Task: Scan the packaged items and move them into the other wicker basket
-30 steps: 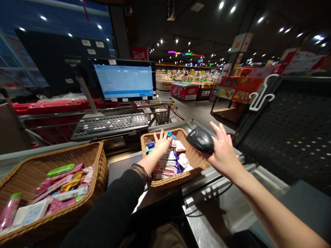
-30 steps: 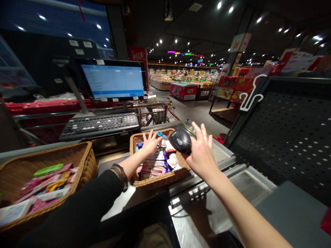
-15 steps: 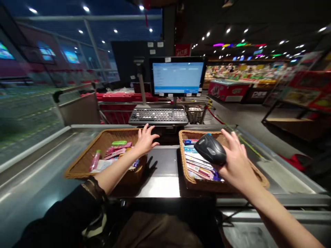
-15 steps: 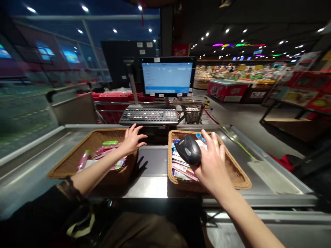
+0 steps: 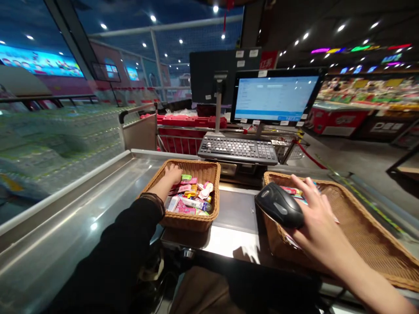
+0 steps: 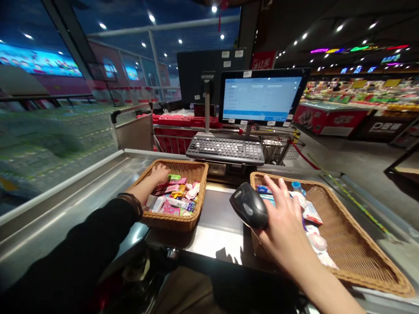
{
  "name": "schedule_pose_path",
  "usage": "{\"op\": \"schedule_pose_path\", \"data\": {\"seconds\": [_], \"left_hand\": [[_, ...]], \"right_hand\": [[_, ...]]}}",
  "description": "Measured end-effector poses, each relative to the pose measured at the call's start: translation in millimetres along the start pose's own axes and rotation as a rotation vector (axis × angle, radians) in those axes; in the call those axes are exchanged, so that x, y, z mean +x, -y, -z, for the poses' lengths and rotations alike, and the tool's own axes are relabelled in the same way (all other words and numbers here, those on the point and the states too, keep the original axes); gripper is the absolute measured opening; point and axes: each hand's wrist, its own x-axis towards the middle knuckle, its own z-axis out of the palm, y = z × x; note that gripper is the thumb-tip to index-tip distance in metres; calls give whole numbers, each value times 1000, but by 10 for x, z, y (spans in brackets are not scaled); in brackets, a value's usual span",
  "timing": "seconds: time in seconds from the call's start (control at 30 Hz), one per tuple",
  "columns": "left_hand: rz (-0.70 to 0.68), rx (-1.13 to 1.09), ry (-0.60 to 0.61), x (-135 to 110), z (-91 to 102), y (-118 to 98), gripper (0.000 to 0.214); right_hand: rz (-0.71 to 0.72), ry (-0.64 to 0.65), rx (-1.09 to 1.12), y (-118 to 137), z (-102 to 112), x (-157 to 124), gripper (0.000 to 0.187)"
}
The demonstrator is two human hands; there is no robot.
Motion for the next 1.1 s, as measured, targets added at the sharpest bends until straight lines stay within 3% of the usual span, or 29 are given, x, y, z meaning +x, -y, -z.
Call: {"op": "schedule_pose_path", "data": {"seconds": [0.23, 0.43, 0.53, 0.77, 0.93, 1.1], "left_hand": [[80, -21, 89, 232, -217, -108, 60], [69, -12, 112, 228, -243, -121, 69], [30, 9, 105, 204, -220, -129, 59], [-71, 48, 30, 60, -92, -162, 32], [-30, 32, -25, -22, 106, -117, 23], [-93, -154, -281, -366, 371, -162, 23]], "right_hand": [[76, 20, -68, 48, -45, -33, 41], [84, 30, -52, 83, -56, -51, 40], [62, 25, -52, 76, -44, -90, 43], [53, 107, -88, -57, -61, -166, 43], [-21, 67, -8, 85, -26, -162, 40], [-124, 52, 90, 246, -28, -101, 44]]}}
